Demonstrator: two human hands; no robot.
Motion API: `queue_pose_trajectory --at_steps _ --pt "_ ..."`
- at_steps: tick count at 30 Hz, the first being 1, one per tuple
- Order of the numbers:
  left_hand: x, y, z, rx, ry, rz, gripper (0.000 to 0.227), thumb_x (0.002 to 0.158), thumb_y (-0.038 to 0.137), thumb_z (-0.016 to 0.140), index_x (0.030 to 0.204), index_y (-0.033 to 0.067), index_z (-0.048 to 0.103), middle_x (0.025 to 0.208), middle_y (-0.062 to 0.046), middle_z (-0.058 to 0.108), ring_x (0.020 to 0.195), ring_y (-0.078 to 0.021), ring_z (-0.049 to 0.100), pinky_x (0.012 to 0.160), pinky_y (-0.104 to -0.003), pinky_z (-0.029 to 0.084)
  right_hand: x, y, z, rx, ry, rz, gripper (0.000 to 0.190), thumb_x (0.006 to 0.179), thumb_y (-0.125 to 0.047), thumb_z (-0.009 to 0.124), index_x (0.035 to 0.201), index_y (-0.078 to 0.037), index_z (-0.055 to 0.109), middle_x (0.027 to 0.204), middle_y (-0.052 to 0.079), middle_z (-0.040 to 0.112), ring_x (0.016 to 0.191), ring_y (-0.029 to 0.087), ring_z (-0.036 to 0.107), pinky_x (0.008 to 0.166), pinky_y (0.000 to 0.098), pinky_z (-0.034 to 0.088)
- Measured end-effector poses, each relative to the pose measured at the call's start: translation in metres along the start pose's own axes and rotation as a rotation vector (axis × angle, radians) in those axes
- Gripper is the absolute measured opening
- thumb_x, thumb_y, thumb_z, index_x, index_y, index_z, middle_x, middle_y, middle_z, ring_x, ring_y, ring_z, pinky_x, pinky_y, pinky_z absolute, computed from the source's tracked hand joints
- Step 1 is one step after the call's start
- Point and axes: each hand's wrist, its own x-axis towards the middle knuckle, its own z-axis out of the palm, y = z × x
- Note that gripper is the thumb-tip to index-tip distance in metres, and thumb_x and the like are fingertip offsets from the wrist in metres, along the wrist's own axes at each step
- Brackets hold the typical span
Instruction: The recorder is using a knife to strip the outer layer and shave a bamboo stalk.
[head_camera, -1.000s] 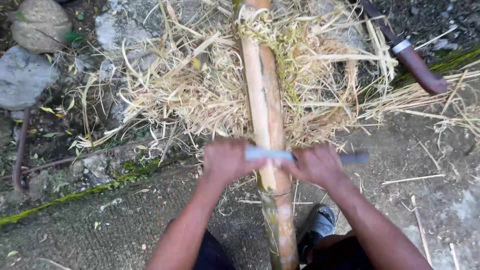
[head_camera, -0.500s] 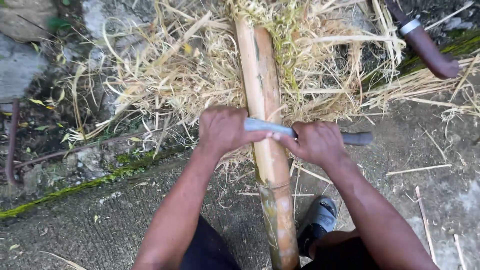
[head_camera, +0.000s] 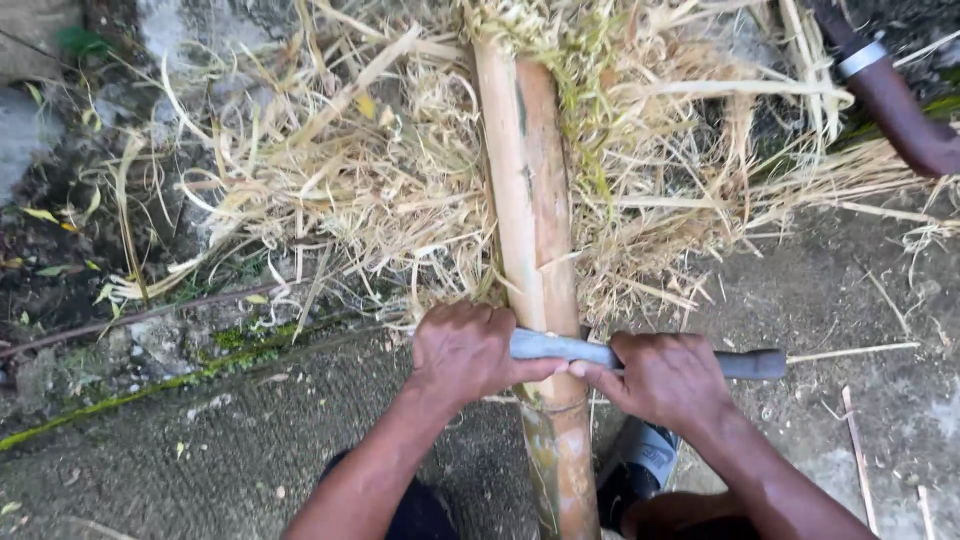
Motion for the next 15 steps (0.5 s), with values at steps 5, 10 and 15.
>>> queue_pose_trajectory --at_steps 5,10,15 --pt "-0.015 0.006 0.004 0.025 0.088 0.023 0.077 0.073 0.088 0.061 0.056 0.0134 0.059 0.048 0.0 0.052 0.038 -0.013 0.048 0.039 -0.032 0.041 -0.011 -0.004 0.013 0.053 0.008 0.018 0.067 0.086 -0.077 0.043 0.074 -0.015 0.066 0.047 0.003 0.061 0.042 0.02 0.064 0.051 0.0446 0.054" --pt "-0.019 0.005 0.02 0.227 0.123 0.037 0.083 0.072 0.097 0.046 0.057 0.0167 0.061 0.047 0.004 0.05 0.034 -0.0084 0.044 0.03 -0.028 0.036 -0.014 0.009 0.024 -0.052 0.389 -0.119 0.069 0.092 -0.073 0.037 0.066 -0.015 0.065 0.047 0.004 0.057 0.039 0.02 0.057 0.043 0.0421 0.05" --pt "0.057 -0.05 0.005 0.378 -0.01 0.013 0.085 0.073 0.101 0.027 0.059 0.0239 0.058 0.044 0.005 0.045 0.033 -0.0073 0.042 0.027 -0.027 0.033 0.062 0.019 -0.03 -0.035 0.221 -0.056 0.082 0.093 -0.083 0.022 0.066 -0.016 0.061 0.049 0.001 0.048 0.038 0.015 0.038 0.042 0.0395 0.042"
